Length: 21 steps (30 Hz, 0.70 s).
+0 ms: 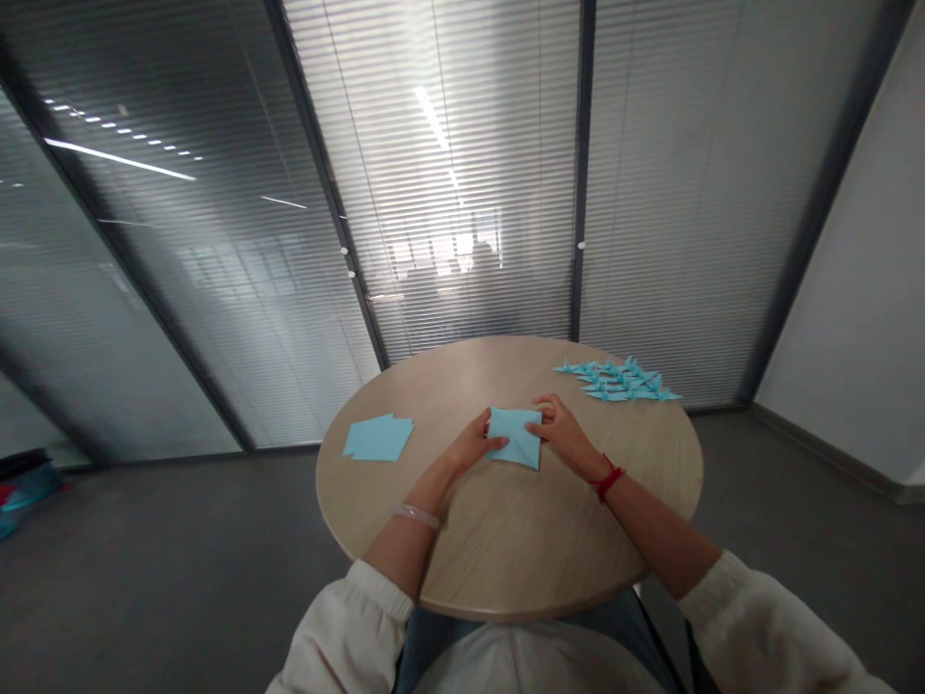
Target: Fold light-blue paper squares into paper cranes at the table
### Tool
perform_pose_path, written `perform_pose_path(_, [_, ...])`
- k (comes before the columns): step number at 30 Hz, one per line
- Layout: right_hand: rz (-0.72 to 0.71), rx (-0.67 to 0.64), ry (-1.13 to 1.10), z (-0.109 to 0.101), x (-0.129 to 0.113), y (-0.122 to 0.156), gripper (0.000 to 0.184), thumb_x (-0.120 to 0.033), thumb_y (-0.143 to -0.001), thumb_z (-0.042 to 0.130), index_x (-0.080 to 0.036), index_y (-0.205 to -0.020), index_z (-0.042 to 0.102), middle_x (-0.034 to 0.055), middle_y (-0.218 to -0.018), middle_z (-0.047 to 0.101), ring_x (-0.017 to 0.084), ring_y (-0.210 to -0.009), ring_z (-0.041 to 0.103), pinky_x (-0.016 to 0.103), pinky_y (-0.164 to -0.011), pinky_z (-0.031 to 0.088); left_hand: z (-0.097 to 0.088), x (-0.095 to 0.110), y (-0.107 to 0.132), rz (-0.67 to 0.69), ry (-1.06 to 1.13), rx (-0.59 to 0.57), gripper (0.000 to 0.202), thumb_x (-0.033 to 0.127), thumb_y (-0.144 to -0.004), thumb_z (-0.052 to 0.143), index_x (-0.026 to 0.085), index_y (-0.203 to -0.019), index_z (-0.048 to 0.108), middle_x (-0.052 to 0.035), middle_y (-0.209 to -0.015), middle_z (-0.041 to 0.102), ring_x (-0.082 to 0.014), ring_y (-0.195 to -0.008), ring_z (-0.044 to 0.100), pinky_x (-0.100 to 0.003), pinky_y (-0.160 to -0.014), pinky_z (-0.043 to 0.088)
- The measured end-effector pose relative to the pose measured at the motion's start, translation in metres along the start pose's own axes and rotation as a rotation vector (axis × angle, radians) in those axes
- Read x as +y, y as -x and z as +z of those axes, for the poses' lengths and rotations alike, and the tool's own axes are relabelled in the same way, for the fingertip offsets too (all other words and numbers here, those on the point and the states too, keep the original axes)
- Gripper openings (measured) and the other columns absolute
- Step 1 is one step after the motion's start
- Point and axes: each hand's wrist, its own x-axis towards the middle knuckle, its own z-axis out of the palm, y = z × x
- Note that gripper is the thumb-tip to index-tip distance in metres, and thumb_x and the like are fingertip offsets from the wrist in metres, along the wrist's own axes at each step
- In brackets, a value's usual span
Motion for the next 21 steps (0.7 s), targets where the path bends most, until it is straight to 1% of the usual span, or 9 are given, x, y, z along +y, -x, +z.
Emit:
perform_pose_path(1, [-0.012,-0.026,0.023,0.000,-0.001,0.000,0.048,-0.026,-0.056,0.070,-0.021,-0.099,0.049,-0.0027,-0.073,0.062,0.013,-0.058,0.057,0.022,-0.049,0.045,0.000,0.001,0.000,0.020,-0.029,-0.005,0.050,0.029,-0.058,0.079,0.013,-0.098,0.054,-0.0085,-0.090,0.065,-0.0184,-0.078,0.061,-0.031,-0.071,0.048])
perform_pose_path(2, [-0.021,-0.048,0.048,-0.001,-0.001,0.001,0.044,-0.026,-0.056,0.070,-0.020,-0.097,0.053,-0.0026,-0.072,0.062,0.013,-0.057,0.057,0.022,-0.049,0.045,-0.001,0.001,-0.001,0.041,-0.050,-0.009,0.048,0.029,-0.059,0.079,0.012,-0.097,0.055,-0.0075,-0.087,0.065,-0.0174,-0.077,0.060,-0.030,-0.071,0.047])
perform_pose_path(4, [-0.012,-0.072,0.074,-0.001,-0.003,0.002,0.031,-0.028,-0.058,0.069,-0.018,-0.085,0.060,-0.0022,-0.067,0.061,0.013,-0.056,0.056,0.022,-0.049,0.045,-0.002,0.002,-0.002,0.076,-0.069,-0.006,0.044,0.030,-0.060,0.078,0.012,-0.095,0.059,-0.0059,-0.084,0.065,-0.0157,-0.075,0.060,-0.027,-0.070,0.046])
perform_pose_path(6, [0.020,-0.060,0.044,-0.001,-0.005,0.003,0.023,-0.030,-0.059,0.068,-0.016,-0.077,0.063,-0.0017,-0.064,0.060,0.013,-0.056,0.056,0.023,-0.050,0.047,-0.004,0.002,-0.003,0.091,-0.066,0.020,0.040,0.031,-0.061,0.077,0.012,-0.093,0.062,-0.0048,-0.083,0.066,-0.0144,-0.073,0.059,-0.026,-0.070,0.045])
perform_pose_path(9, [0.041,-0.028,-0.029,0.000,-0.009,0.004,0.021,-0.029,-0.058,0.066,-0.017,-0.076,0.066,-0.0006,-0.067,0.063,0.014,-0.059,0.058,0.025,-0.053,0.050,-0.006,0.003,-0.002,0.063,-0.028,0.054,0.036,0.032,-0.062,0.076,0.013,-0.092,0.066,-0.0046,-0.084,0.067,-0.0137,-0.072,0.059,-0.026,-0.071,0.045])
perform_pose_path(12, [0.021,-0.026,-0.074,0.001,-0.011,0.005,0.017,-0.026,-0.060,0.062,-0.018,-0.074,0.068,0.0019,-0.076,0.067,0.016,-0.067,0.061,0.028,-0.060,0.053,-0.004,0.007,0.002,-0.013,0.036,0.056,0.043,0.028,-0.057,0.080,0.015,-0.096,0.068,-0.0058,-0.090,0.068,-0.0151,-0.074,0.061,-0.028,-0.073,0.045])
perform_pose_path(14, [0.003,-0.019,-0.079,0.001,-0.011,0.005,0.016,-0.025,-0.061,0.060,-0.019,-0.073,0.070,0.0033,-0.082,0.069,0.017,-0.071,0.063,0.030,-0.064,0.054,-0.001,0.011,0.004,-0.040,0.061,0.046,0.045,0.031,-0.057,0.080,0.015,-0.098,0.068,-0.0070,-0.093,0.068,-0.0163,-0.076,0.061,-0.030,-0.076,0.046])
perform_pose_path(18, [-0.054,-0.028,-0.068,0.001,-0.009,0.003,0.014,-0.027,-0.064,0.060,-0.019,-0.070,0.071,0.0046,-0.087,0.070,0.017,-0.073,0.064,0.032,-0.069,0.054,0.003,0.014,0.004,0.008,0.115,0.027,0.043,0.047,-0.072,0.066,0.011,-0.096,0.068,-0.0107,-0.095,0.068,-0.0180,-0.084,0.061,-0.031,-0.081,0.045])
perform_pose_path(21, [-0.150,-0.063,0.018,0.000,-0.011,0.004,0.015,-0.028,-0.068,0.058,-0.021,-0.072,0.072,0.0047,-0.092,0.070,0.019,-0.080,0.064,0.033,-0.071,0.053,0.000,0.010,0.000,0.041,0.024,0.079,0.045,0.042,-0.067,0.072,0.013,-0.101,0.066,-0.0097,-0.093,0.069,-0.0178,-0.081,0.062,-0.031,-0.077,0.046])
